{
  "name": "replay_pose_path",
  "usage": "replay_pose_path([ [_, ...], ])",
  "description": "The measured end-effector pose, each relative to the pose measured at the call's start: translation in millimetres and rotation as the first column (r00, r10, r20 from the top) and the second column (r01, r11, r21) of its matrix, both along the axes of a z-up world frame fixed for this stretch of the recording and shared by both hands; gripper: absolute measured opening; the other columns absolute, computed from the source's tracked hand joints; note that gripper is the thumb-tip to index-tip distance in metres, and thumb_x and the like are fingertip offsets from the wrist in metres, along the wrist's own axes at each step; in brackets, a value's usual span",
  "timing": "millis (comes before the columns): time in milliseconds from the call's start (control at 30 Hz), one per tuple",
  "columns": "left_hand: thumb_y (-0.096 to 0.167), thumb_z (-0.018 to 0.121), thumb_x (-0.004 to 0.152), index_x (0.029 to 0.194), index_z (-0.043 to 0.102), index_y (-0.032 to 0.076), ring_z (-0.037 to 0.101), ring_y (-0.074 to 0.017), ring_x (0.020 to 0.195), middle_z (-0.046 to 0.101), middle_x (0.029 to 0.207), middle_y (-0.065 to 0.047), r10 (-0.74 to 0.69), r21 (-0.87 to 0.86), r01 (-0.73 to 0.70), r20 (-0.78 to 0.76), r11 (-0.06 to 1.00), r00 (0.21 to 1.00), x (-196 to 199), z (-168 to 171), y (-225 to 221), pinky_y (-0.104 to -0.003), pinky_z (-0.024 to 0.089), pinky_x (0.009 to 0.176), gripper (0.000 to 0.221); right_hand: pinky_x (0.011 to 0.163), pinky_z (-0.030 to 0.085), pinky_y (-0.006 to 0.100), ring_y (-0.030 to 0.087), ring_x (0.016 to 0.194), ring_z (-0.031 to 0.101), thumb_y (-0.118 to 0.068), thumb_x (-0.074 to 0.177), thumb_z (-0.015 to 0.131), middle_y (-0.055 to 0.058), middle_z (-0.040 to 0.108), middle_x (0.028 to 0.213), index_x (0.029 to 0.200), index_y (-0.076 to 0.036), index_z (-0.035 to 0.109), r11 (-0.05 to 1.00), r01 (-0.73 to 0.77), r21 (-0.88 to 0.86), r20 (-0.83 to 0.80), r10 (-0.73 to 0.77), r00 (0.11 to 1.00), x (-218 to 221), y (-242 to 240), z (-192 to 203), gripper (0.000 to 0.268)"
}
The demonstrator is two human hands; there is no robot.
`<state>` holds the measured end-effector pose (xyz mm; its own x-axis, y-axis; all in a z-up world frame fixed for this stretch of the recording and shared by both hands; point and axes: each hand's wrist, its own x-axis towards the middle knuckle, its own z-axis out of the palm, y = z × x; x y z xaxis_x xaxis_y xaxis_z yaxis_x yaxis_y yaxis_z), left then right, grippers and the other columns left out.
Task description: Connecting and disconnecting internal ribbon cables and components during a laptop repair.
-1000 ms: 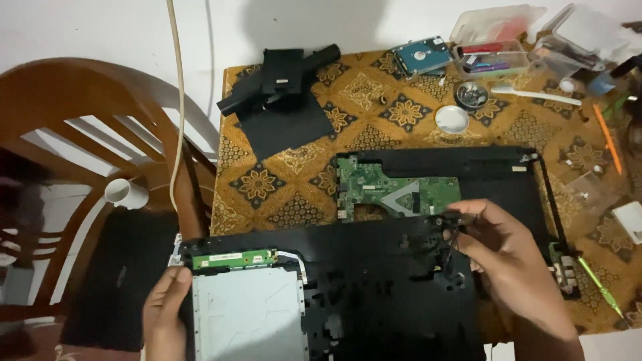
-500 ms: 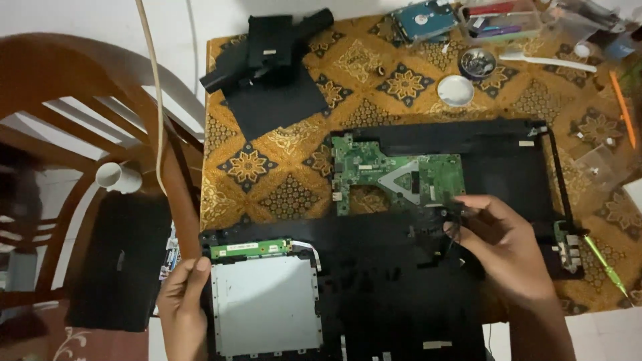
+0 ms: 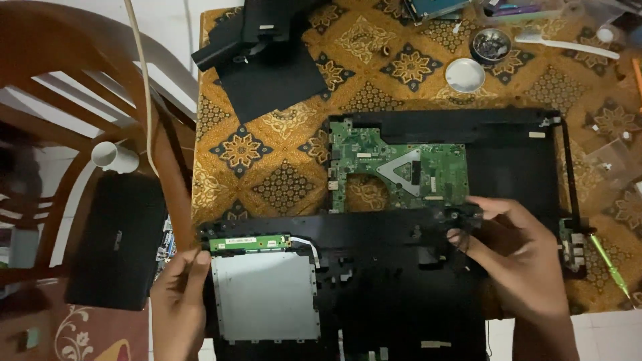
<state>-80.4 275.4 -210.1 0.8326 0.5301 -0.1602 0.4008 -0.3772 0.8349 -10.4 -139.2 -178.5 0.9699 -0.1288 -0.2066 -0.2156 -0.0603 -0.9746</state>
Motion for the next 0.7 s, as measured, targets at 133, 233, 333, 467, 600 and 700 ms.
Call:
replay_pose_path([
  [133,0.035,0.063,0.101,0.101,0.072,0.006,0.041,-0.0165,0.075,0.047,0.072,-0.006,0.031,0.02,-0.028,-0.193,0.999,0.981,2,18,-9,-0.034,0.031,0.072,0.031,0.096,0.068,0.038,0.028,0.097,0.079,0.003,0.079,0.074,0.018,0.074,0.101,0.13,0.002,0.065,0.979,-0.097,-0.182,0.089,0.115,0.989,-4,-11,-4,0.051],
  [233,0.044,0.06,0.096,0.11,0.078,0.014,0.057,-0.0186,0.081,0.062,0.076,-0.009,0.046,0.128,0.006,-0.403,0.992,0.914,14,49,-20,-0.035,0.039,0.077,0.038,0.095,0.066,0.037,0.027,0.099,0.077,0.003,0.08,0.074,0.017,0.073,0.103,0.128,0.002,0.066,0.982,-0.073,-0.174,0.079,0.088,0.993,-3,-7,0,0.049],
  [333,0.043,0.062,0.095,0.114,0.077,0.018,0.07,-0.0238,0.095,0.075,0.097,-0.012,-0.001,0.312,0.101,-0.307,0.945,0.952,14,66,-28,-0.037,0.049,0.083,0.035,0.097,0.066,0.039,0.028,0.1,0.077,0.006,0.08,0.073,0.016,0.072,0.104,0.125,0.002,0.067,0.993,-0.054,-0.102,0.059,0.06,0.996,-5,-2,1,0.046],
  [467,0.023,0.068,0.093,0.128,0.065,0.012,0.058,-0.0314,0.125,0.066,0.129,-0.012,-0.546,0.561,0.361,0.203,0.745,0.813,35,93,-70,-0.046,0.042,0.108,0.037,0.104,0.068,0.041,0.032,0.101,0.079,0.003,0.082,0.072,0.014,0.063,0.104,0.125,0.002,0.065,0.983,-0.106,-0.15,0.144,0.128,0.981,-6,-7,-5,0.043],
  [600,0.037,0.071,0.095,0.143,0.057,0.013,0.048,-0.0377,0.134,0.052,0.147,-0.016,-0.855,0.599,0.662,0.078,0.451,0.512,70,90,-118,-0.058,0.04,0.111,0.056,0.104,0.066,0.042,0.028,0.112,0.075,0.002,0.081,0.074,0.017,0.069,0.127,0.098,-0.003,0.058,0.975,-0.099,-0.201,0.11,0.123,0.986,-8,2,3,0.023],
  [700,0.024,0.07,0.099,0.13,0.064,0.005,0.058,-0.0412,0.118,0.062,0.132,-0.017,-0.929,0.657,0.68,0.09,0.326,0.358,89,62,-130,-0.056,0.049,0.101,0.037,0.096,0.064,0.037,0.026,0.104,0.075,0.001,0.082,0.076,0.014,0.072,0.107,0.112,0.0,0.068,0.99,-0.065,-0.129,0.092,0.077,0.993,-9,6,6,0.031],
])
